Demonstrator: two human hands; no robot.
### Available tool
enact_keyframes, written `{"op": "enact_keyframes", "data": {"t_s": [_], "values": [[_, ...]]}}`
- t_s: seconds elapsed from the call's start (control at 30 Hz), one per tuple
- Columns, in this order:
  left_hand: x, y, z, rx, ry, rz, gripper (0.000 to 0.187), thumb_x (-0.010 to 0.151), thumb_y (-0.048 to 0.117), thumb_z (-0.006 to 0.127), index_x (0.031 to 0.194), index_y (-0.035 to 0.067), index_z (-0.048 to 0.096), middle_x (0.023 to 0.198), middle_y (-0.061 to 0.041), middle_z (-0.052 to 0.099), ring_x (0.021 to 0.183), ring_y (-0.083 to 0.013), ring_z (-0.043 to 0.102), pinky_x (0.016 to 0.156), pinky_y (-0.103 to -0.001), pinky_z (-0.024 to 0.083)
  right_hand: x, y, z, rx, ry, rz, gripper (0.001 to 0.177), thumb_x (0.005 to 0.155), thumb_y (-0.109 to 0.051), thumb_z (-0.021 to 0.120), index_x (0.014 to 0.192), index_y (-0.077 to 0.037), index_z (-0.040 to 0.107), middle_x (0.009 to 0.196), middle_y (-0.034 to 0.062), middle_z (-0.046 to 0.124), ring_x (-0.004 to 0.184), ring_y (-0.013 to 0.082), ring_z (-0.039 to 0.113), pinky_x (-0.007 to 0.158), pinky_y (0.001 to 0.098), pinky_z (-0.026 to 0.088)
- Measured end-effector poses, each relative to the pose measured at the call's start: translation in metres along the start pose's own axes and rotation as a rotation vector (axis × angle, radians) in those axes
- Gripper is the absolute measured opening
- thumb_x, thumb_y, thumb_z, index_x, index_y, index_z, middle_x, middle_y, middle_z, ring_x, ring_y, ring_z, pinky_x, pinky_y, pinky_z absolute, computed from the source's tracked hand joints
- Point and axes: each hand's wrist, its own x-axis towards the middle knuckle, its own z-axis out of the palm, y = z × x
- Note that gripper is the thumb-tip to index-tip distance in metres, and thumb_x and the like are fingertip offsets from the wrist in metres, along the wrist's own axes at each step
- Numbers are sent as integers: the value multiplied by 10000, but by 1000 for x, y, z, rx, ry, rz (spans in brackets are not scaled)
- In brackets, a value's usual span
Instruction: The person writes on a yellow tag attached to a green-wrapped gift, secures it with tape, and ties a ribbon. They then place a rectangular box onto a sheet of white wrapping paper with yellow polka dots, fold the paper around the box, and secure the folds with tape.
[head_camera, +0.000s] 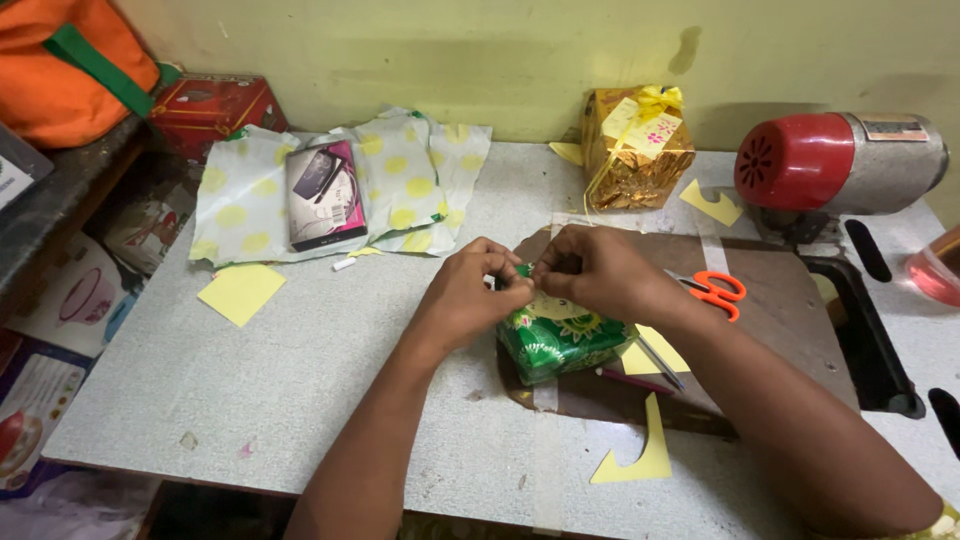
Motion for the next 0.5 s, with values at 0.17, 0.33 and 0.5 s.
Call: {"op": "enact_keyframes", "data": {"t_s": [0.17,0.33,0.5], "values": [[1,2,6,27,44,-31,209,721,223,772,691,24,714,1111,-80,681,1021,-200,691,891,-337,556,-2,-3,1,-68,36,38,162,812,-124,777,938,-24,757,808,65,778,722,119,712,679,301,585],[1,4,10,65,75,-35,209,707,219,764,676,31,679,1075,-76,682,1006,-215,694,886,-348,554,-5,-9,1,-78,87,56,184,766,-127,823,901,-18,760,810,77,786,733,128,733,694,302,594],[0,-4,13,120,92,-11,272,694,208,778,643,34,575,1060,-88,678,1035,-248,673,910,-385,539,-2,-16,-1,-97,70,80,211,715,-140,853,871,-27,769,815,73,791,746,135,740,702,306,590]]}}
